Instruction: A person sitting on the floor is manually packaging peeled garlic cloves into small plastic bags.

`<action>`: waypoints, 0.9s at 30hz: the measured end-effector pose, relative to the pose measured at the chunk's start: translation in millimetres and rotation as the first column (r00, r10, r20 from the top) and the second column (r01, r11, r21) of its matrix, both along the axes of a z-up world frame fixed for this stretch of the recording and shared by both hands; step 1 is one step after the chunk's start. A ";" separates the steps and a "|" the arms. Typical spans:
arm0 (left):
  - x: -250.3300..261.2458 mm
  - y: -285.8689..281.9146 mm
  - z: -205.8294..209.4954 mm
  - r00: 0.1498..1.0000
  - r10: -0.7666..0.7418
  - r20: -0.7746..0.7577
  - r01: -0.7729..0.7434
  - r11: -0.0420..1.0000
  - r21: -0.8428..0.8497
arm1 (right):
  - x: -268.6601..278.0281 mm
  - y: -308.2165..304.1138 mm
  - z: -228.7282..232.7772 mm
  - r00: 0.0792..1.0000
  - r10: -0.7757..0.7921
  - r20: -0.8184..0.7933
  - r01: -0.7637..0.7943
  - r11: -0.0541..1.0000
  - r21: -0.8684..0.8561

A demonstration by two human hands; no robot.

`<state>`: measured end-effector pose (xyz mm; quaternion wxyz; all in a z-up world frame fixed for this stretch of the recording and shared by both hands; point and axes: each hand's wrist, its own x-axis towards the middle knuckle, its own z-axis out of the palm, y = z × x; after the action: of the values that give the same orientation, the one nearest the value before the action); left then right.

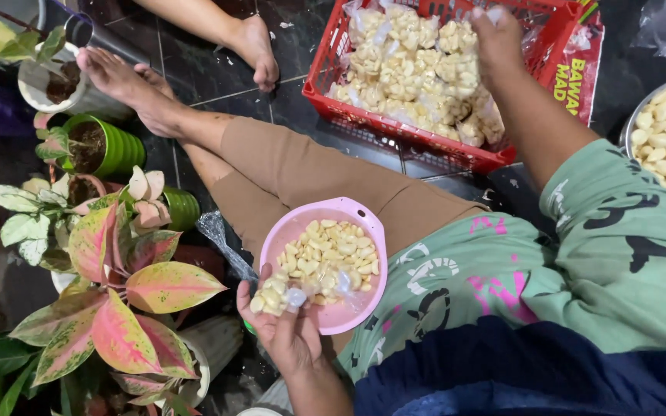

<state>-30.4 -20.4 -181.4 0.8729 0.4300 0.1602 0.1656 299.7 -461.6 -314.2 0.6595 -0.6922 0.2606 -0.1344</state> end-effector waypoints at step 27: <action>12.9 12.6 20.7 0.967 -0.173 -0.188 0.254 0.739 0.624 | -47.3 87.1 78.1 0.782 0.616 0.091 -0.608 0.787 -0.099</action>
<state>-17.5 -7.8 -160.7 0.6746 0.7274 0.0941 0.0838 252.4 -374.5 -236.1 0.6589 -0.7510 -0.0221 0.0377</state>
